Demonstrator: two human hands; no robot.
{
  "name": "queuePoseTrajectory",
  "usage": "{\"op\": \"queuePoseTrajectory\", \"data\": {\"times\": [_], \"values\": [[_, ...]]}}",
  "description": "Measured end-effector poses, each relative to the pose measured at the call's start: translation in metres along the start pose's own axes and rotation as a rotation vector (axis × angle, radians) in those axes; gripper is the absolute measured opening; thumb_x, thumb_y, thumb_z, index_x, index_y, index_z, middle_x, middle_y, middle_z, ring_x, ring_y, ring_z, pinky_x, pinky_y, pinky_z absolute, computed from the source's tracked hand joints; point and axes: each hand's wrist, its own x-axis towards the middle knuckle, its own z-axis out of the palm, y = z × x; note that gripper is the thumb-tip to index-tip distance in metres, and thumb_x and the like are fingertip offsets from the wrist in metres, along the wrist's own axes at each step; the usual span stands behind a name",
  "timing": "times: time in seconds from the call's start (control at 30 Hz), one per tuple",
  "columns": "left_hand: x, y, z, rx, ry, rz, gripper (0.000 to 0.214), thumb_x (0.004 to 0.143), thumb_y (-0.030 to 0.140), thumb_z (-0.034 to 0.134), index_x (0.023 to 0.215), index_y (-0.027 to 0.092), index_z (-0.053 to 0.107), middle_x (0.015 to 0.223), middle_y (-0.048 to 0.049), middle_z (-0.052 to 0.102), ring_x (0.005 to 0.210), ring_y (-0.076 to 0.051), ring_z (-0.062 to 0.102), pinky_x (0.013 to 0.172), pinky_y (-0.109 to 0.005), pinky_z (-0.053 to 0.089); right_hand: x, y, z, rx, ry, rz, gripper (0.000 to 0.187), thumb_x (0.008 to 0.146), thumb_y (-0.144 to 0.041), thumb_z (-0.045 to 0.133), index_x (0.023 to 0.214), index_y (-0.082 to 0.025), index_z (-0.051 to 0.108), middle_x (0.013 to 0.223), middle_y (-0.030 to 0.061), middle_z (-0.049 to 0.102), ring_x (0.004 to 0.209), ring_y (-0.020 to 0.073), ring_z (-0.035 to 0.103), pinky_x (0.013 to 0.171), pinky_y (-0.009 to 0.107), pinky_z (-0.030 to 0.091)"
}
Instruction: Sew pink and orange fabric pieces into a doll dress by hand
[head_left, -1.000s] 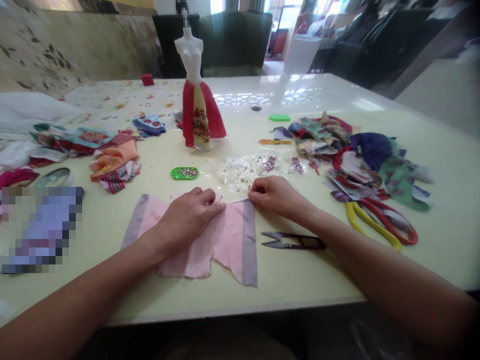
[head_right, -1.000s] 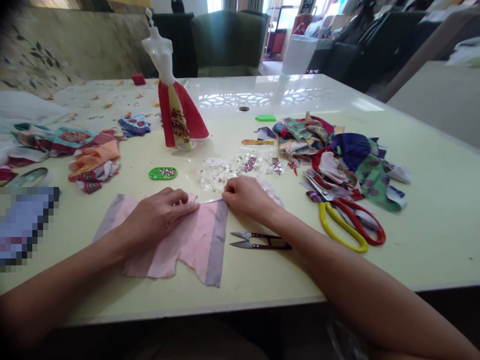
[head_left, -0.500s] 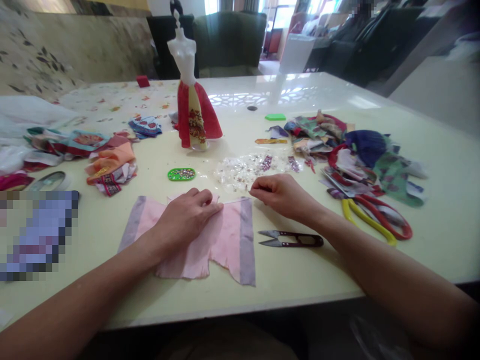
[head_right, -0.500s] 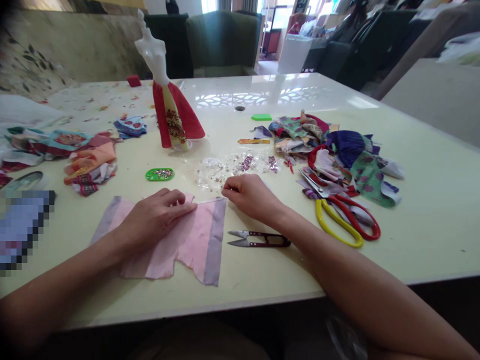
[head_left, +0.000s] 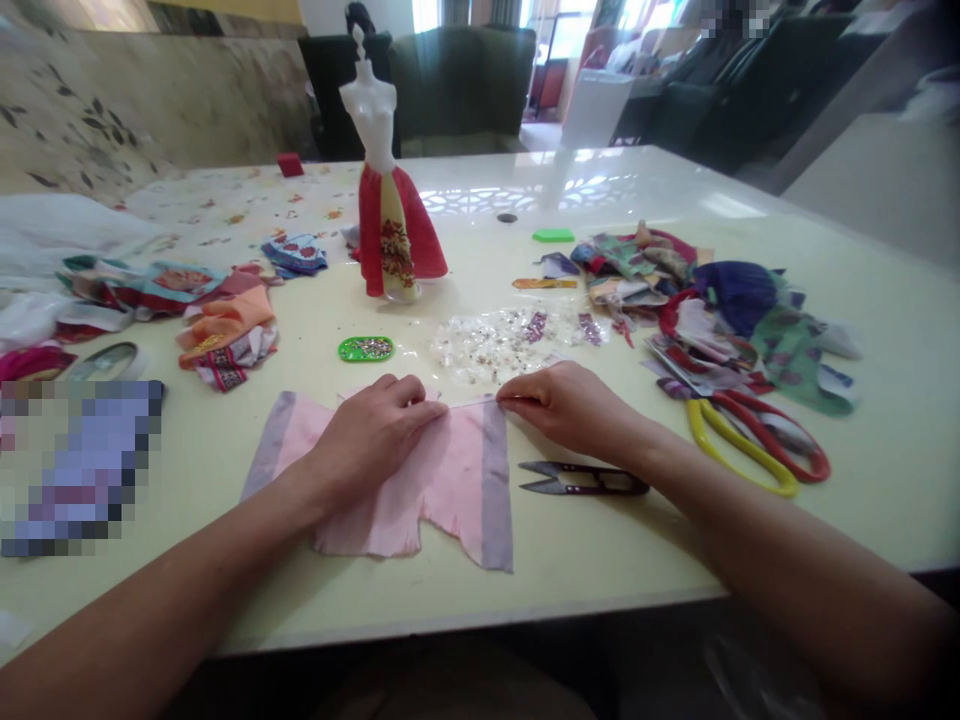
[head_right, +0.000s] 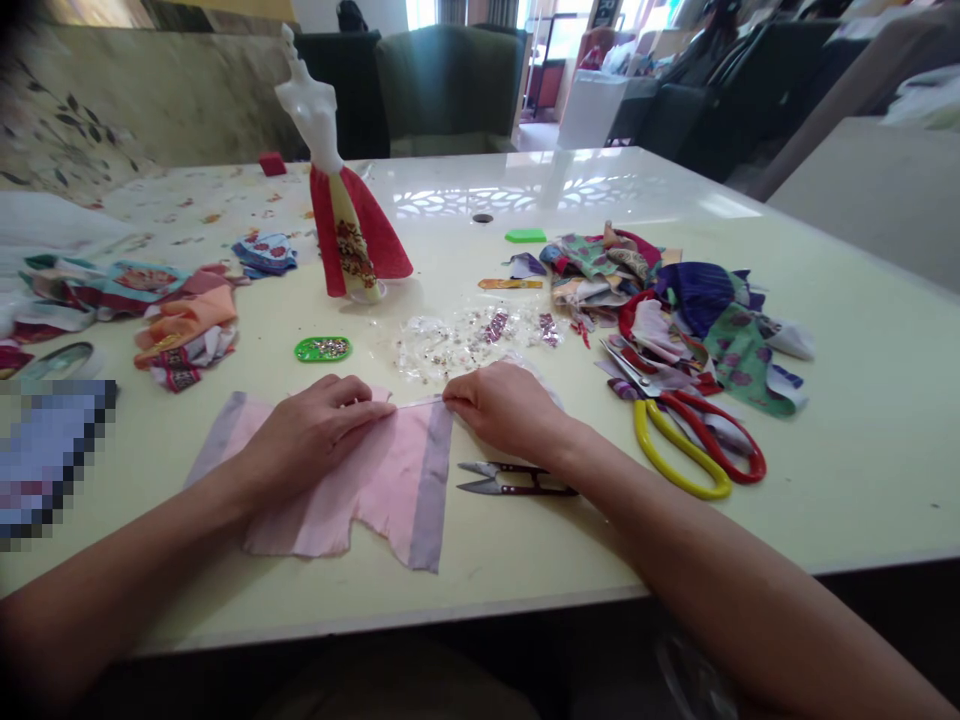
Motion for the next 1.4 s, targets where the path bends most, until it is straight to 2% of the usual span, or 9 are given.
{"op": "queuePoseTrajectory", "data": {"times": [0.17,0.37,0.5,0.63,1.07,1.4], "values": [[0.000,0.002,-0.001,0.019,0.008,0.009,0.033,0.098,0.016,0.044,0.123,0.021,0.065,0.103,-0.0089,0.064,0.092,-0.021,0.056,0.069,-0.030,0.046,0.005,0.004,0.006,0.009,0.051,0.119,0.020,0.087,-0.014,0.055,0.091,-0.019,0.074,0.081,0.0039,0.073,0.073,0.0161,0.062,0.066,0.026,0.038],[0.002,0.005,0.001,0.098,0.061,0.124,0.038,0.097,0.012,0.045,0.127,0.025,0.064,0.101,-0.0090,0.061,0.087,-0.021,0.053,0.077,-0.034,0.046,0.007,0.001,0.012,0.006,0.061,0.120,0.018,0.086,-0.014,0.053,0.086,-0.018,0.070,0.074,0.0018,0.068,0.067,0.0137,0.057,0.063,0.026,0.034],[0.003,0.006,0.002,0.097,0.003,0.218,0.038,0.098,0.013,0.045,0.131,0.025,0.060,0.102,-0.0091,0.059,0.089,-0.021,0.050,0.083,-0.035,0.046,0.006,-0.001,0.014,-0.045,0.052,0.122,0.017,0.087,-0.016,0.053,0.088,-0.019,0.069,0.069,0.0009,0.065,0.064,0.0134,0.053,0.061,0.026,0.031],[0.003,0.006,0.003,0.093,-0.020,0.219,0.037,0.099,0.014,0.042,0.130,0.024,0.059,0.101,-0.0091,0.058,0.089,-0.022,0.049,0.085,-0.036,0.045,0.006,-0.003,0.014,-0.058,0.055,0.129,0.017,0.086,-0.017,0.053,0.089,-0.019,0.069,0.064,-0.0002,0.061,0.061,0.0129,0.050,0.059,0.026,0.028],[0.002,0.006,0.007,0.118,0.001,0.247,0.035,0.099,0.014,0.044,0.130,0.023,0.057,0.103,-0.0094,0.057,0.090,-0.022,0.049,0.082,-0.035,0.045,0.009,-0.004,0.015,-0.070,0.059,0.135,0.017,0.089,-0.018,0.049,0.086,-0.019,0.065,0.074,0.0035,0.066,0.068,0.0159,0.053,0.060,0.027,0.027],[0.002,0.010,0.003,0.118,-0.031,0.225,0.038,0.100,0.016,0.040,0.134,0.023,0.055,0.106,-0.0104,0.058,0.093,-0.022,0.050,0.085,-0.037,0.047,0.012,-0.001,0.011,0.043,0.045,0.158,0.015,0.087,-0.014,0.051,0.078,-0.017,0.063,0.076,0.0029,0.067,0.070,0.0151,0.054,0.063,0.026,0.031]]}}
